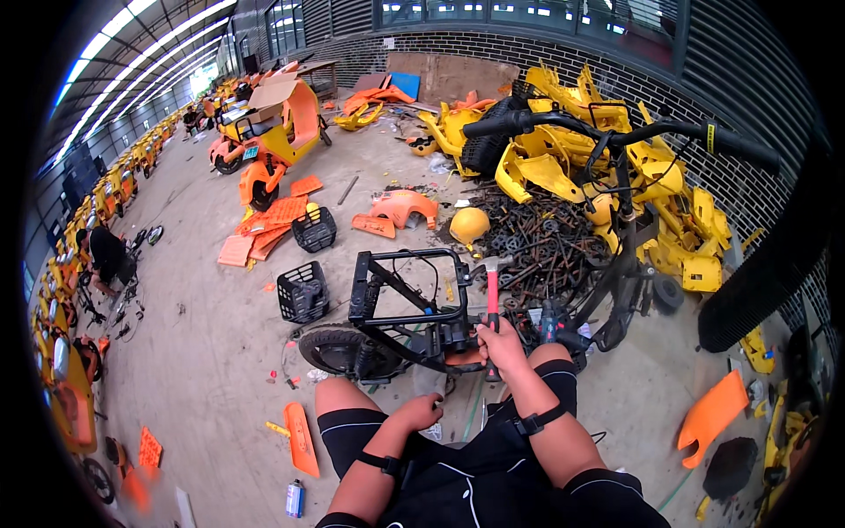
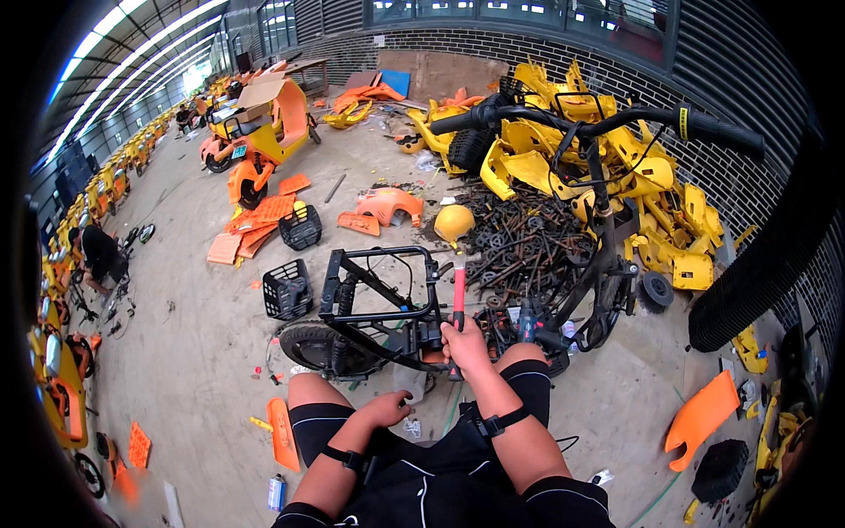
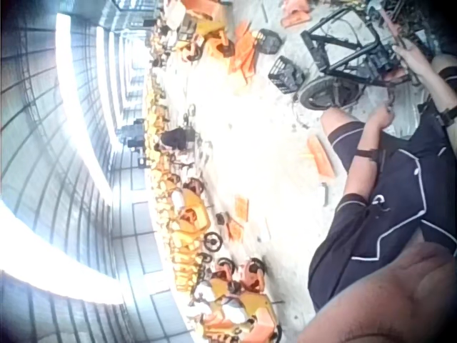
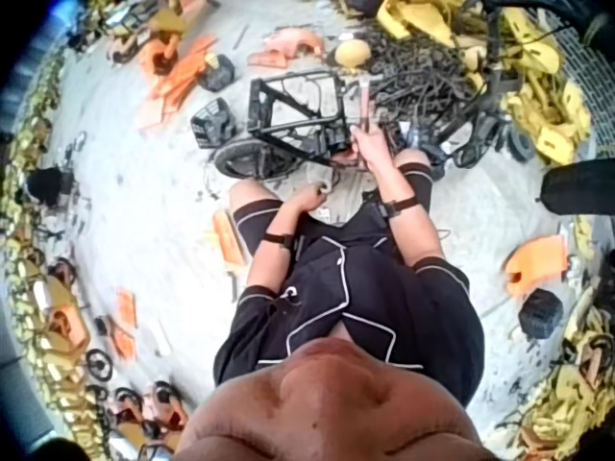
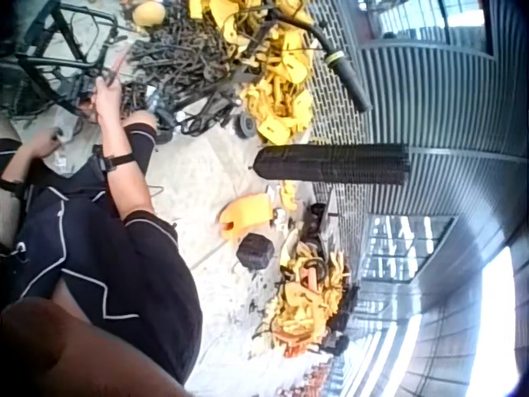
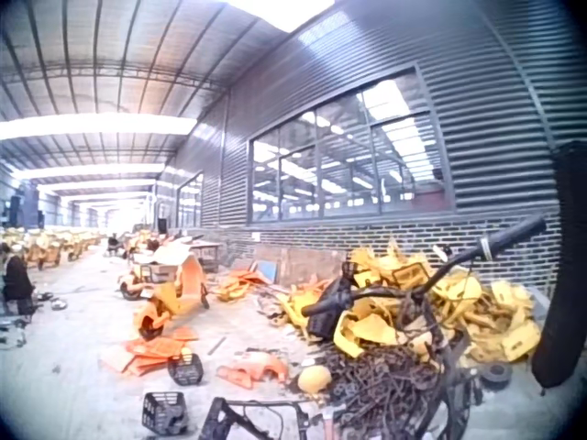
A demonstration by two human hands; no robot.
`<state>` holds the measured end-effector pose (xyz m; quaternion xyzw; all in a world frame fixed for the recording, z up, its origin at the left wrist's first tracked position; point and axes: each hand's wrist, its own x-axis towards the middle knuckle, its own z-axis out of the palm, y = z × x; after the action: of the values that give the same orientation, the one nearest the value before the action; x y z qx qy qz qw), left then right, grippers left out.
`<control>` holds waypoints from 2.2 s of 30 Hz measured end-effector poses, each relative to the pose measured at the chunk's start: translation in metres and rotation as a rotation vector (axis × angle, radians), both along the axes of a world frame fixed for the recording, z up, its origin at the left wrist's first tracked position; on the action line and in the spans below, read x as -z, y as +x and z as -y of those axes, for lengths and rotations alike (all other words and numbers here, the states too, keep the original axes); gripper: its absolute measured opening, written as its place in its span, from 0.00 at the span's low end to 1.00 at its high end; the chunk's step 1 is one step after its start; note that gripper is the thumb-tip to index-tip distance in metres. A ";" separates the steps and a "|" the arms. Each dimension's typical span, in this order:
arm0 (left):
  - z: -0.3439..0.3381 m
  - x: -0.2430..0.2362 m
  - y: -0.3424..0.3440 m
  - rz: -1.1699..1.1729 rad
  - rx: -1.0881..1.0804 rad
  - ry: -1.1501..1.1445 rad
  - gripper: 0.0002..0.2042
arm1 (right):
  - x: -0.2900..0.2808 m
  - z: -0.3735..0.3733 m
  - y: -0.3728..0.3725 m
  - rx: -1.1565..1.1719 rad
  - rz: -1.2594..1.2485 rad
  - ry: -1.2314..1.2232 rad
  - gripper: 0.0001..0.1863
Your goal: The person uses a drill to fasten components onto a scooter frame and uses a tool to tighten or adjust parts on the wiring and frame while sitting on the floor.
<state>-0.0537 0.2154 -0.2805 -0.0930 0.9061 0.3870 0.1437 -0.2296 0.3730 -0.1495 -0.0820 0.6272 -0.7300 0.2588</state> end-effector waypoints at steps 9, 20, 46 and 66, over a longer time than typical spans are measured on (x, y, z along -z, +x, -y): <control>0.008 -0.003 0.007 -0.021 -0.020 -0.037 0.22 | -0.024 0.007 -0.002 -0.023 -0.069 0.182 0.11; 0.007 -0.008 0.009 -0.008 -0.023 -0.014 0.22 | -0.066 -0.002 -0.023 -0.165 -0.263 0.497 0.09; 0.006 -0.006 -0.011 -0.039 -0.004 -0.049 0.22 | -0.094 -0.018 -0.058 -0.287 -0.369 0.576 0.15; 0.015 -0.006 -0.009 -0.024 -0.020 -0.046 0.23 | -0.149 0.027 -0.065 -0.514 -0.430 0.887 0.07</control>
<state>-0.0630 0.2004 -0.2744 -0.1009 0.9153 0.3688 0.1267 -0.2943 0.3464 -0.0003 -0.2626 0.8730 -0.2761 0.3045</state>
